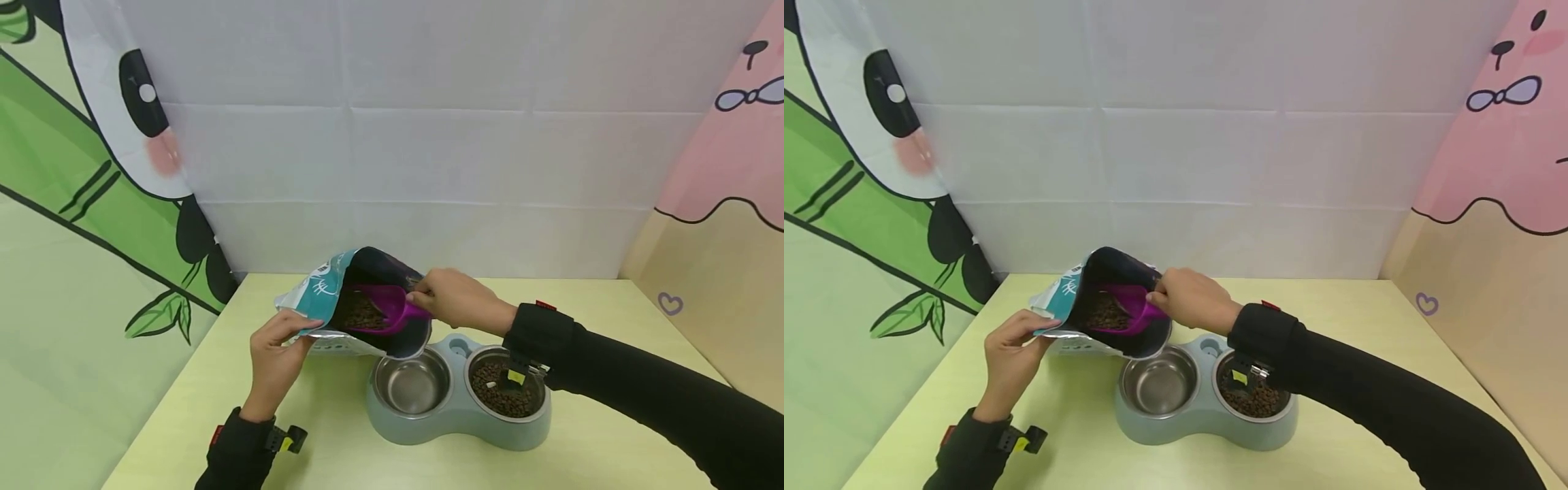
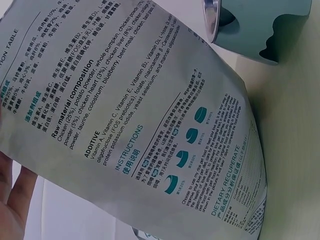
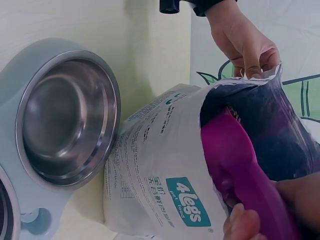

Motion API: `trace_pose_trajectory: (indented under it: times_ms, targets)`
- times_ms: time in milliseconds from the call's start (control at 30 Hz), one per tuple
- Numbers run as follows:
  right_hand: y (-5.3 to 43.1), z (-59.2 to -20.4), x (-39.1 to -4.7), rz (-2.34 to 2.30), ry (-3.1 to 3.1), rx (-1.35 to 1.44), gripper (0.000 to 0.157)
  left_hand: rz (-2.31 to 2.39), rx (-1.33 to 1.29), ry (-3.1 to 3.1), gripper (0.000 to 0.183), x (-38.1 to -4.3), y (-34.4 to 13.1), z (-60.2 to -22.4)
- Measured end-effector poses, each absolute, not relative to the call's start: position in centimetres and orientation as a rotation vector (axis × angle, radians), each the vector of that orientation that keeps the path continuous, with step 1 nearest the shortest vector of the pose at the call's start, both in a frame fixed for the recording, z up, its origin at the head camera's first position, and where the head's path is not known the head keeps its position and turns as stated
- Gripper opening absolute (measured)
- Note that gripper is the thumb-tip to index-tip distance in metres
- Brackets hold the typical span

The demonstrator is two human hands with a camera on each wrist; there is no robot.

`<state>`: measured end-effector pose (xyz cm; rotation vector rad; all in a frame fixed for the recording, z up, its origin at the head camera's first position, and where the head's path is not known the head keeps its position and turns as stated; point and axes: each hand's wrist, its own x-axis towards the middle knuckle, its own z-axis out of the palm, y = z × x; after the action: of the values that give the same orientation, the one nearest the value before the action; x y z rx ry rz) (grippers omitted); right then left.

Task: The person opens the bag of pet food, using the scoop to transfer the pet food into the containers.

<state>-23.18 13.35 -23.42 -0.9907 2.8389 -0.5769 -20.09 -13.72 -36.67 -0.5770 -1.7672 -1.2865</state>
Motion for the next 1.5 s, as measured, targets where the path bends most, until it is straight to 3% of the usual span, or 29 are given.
trace_pose_trajectory:
  times_ms: [267, 767, 900, 1033, 1367, 1500]
  targets:
    - [14.9, -22.7, -23.0, -0.665, 2.776, -0.928, 0.027, -1.301, -0.583, -1.757, 0.022, -19.8, -13.3, -36.3]
    - [17.0, -21.8, -22.8, -0.734, 2.732, -0.896, 0.032, -1.301, -0.549, -1.786, 0.004, -19.5, -13.1, -35.8]
    - [17.5, -21.5, -22.5, -0.739, 2.723, -0.869, 0.030, -1.304, -0.552, -1.782, 0.016, -19.0, -12.8, -35.1]
    - [18.0, -21.1, -22.2, -0.747, 2.707, -0.861, 0.029, -1.313, -0.545, -1.781, 0.004, -18.6, -12.6, -34.7]
    - [19.7, -20.2, -21.7, -0.803, 2.665, -0.813, 0.026, -1.307, -0.560, -1.771, 0.018, -17.8, -12.0, -33.7]
    - [20.6, -19.9, -21.5, -0.817, 2.662, -0.811, 0.026, -1.302, -0.552, -1.781, 0.013, -17.9, -11.9, -33.8]
